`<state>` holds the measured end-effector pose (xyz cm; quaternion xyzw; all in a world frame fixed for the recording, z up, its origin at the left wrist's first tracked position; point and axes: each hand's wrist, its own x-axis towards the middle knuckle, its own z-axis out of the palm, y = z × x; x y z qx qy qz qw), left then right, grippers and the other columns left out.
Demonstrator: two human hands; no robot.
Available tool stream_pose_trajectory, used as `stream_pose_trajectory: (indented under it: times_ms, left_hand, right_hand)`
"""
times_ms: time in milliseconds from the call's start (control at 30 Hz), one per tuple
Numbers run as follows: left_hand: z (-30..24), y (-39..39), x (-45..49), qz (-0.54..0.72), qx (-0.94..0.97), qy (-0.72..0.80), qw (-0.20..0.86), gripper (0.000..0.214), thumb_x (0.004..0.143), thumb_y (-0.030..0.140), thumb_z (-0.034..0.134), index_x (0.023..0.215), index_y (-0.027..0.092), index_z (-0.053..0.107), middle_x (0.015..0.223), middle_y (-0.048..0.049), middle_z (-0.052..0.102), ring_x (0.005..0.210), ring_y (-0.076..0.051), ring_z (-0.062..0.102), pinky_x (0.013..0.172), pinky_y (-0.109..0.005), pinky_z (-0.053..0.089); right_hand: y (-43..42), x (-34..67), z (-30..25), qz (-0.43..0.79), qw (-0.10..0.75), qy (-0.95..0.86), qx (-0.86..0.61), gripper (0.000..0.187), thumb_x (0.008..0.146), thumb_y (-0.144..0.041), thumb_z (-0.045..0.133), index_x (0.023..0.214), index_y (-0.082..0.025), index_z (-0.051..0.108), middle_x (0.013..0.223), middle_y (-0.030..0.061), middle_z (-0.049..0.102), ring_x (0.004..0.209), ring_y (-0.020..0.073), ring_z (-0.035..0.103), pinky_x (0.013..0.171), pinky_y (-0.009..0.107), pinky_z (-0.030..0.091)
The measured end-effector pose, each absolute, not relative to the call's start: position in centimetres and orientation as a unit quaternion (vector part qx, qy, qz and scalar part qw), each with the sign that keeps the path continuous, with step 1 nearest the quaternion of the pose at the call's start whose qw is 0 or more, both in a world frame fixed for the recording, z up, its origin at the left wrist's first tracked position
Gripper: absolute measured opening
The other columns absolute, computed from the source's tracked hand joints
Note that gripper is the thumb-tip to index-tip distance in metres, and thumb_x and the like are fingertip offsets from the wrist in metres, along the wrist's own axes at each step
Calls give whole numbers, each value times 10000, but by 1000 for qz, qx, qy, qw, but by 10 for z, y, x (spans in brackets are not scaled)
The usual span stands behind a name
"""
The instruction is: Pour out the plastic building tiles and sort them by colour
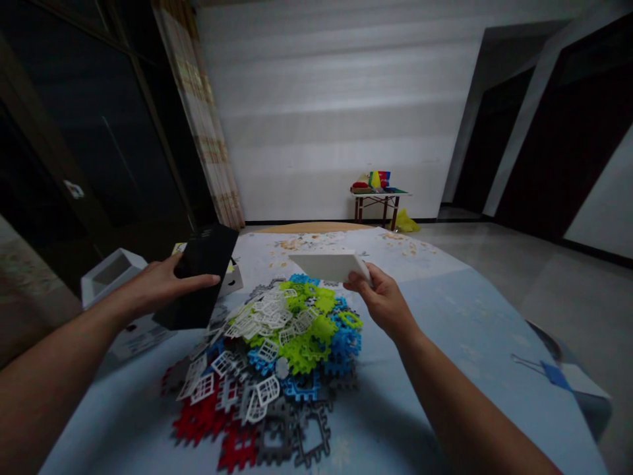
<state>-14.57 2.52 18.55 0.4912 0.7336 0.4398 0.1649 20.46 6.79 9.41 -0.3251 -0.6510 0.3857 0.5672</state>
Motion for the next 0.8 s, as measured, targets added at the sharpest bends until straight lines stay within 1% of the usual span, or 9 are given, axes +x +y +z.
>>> stream_pose_trajectory:
  times_ms: [67,100,167,267,367,467,600,700,800]
  left_hand:
    - [189,20,-141,408,496,757,123,790,393,398,818,1092,124,575,843,-74,678,986,-357,564,848,-517,418]
    - [189,17,-138,411,492,755,135,772,429,417,802,1107,137,562,891,-71,678,985,-329,572,838,-472,443]
    - [186,9,-134,474,448,721,234,659,532,422,751,1096,139,561,906,-67,689,927,-276,605,771,-398,494]
    - [172,-2,-127,610,340,597,396,499,695,408,613,1121,155,550,851,-42,708,769,-210,645,679,-354,533]
    - [152,-11,-115,689,282,477,468,460,778,388,509,1194,193,509,860,-9,719,748,-186,656,722,-343,530]
    - [127,-14,-95,684,244,424,541,505,784,364,501,1256,191,459,871,-33,723,770,-216,667,746,-353,525]
    - [98,-14,-60,647,222,393,615,537,784,311,517,1281,121,442,838,-108,724,761,-258,676,762,-398,520]
    - [83,-13,-40,609,219,324,691,492,803,320,499,1249,113,488,895,-122,716,856,-267,661,870,-423,469]
    - [73,-11,-31,598,220,227,737,446,817,372,470,1184,135,560,1003,-108,692,968,-265,622,946,-418,413]
  right_hand:
    - [68,205,94,380,565,-654,-328,362,794,-429,523,1034,-163,577,881,44,626,790,183,616,736,313,487]
    - [68,205,93,379,564,-656,-329,363,795,-427,521,1037,-163,577,883,46,627,790,184,615,740,316,486]
    - [69,205,93,380,563,-657,-327,371,794,-429,522,1044,-160,576,893,50,627,788,185,613,746,323,485]
    - [69,205,93,382,562,-657,-326,379,797,-428,521,1056,-156,571,915,56,621,800,191,607,758,337,485]
    - [63,203,97,372,559,-666,-325,361,811,-417,511,1060,-161,567,919,55,615,823,196,597,781,350,479]
    - [49,198,102,345,559,-695,-291,326,844,-374,478,1097,-181,549,982,60,608,904,199,577,835,355,463]
    - [25,187,107,258,544,-769,-214,331,863,-271,459,1189,-225,498,1184,73,540,1103,204,492,961,374,390]
    - [14,181,108,198,511,-818,-174,386,859,-208,455,1242,-247,447,1253,74,497,1185,195,429,1017,393,341]
    - [9,179,108,174,473,-846,-174,414,859,-183,441,1267,-247,412,1279,81,470,1204,187,411,1021,401,349]
